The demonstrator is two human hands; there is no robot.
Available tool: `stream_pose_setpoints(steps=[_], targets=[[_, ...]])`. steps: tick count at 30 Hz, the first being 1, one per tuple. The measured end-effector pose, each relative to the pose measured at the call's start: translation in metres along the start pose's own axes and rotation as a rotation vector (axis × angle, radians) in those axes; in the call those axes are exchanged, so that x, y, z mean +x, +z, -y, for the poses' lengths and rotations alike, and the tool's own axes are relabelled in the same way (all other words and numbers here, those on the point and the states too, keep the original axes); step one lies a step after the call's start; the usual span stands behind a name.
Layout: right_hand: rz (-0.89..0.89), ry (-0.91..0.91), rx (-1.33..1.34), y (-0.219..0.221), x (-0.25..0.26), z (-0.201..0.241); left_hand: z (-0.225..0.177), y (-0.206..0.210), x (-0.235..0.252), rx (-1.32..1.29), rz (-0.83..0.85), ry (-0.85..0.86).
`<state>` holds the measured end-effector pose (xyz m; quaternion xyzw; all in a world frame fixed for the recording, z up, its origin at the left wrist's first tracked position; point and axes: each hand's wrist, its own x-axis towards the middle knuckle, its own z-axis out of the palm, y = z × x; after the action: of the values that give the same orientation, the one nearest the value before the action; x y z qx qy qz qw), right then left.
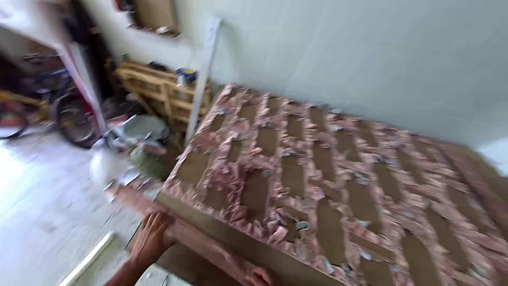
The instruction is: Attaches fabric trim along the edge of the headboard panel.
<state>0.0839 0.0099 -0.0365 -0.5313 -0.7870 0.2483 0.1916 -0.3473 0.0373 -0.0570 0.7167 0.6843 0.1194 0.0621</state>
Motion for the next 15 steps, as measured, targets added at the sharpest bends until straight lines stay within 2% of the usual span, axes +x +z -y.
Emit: stream_pose_setpoints(steps=[2,7,12,15], targets=[[0.036,-0.077,0.066,0.027,0.031,0.025,0.014,0.000,-0.002,0.023,-0.010,-0.060],[0.118,-0.235,0.053,0.079,0.082,0.081,0.054,-0.021,0.000,0.023,0.031,-0.072],[0.207,-0.225,0.098,0.110,0.141,0.157,0.093,-0.037,0.005,0.055,0.131,-0.074],[0.212,-0.138,0.088,0.141,0.196,0.211,0.117,-0.028,0.010,-0.043,0.008,0.007]])
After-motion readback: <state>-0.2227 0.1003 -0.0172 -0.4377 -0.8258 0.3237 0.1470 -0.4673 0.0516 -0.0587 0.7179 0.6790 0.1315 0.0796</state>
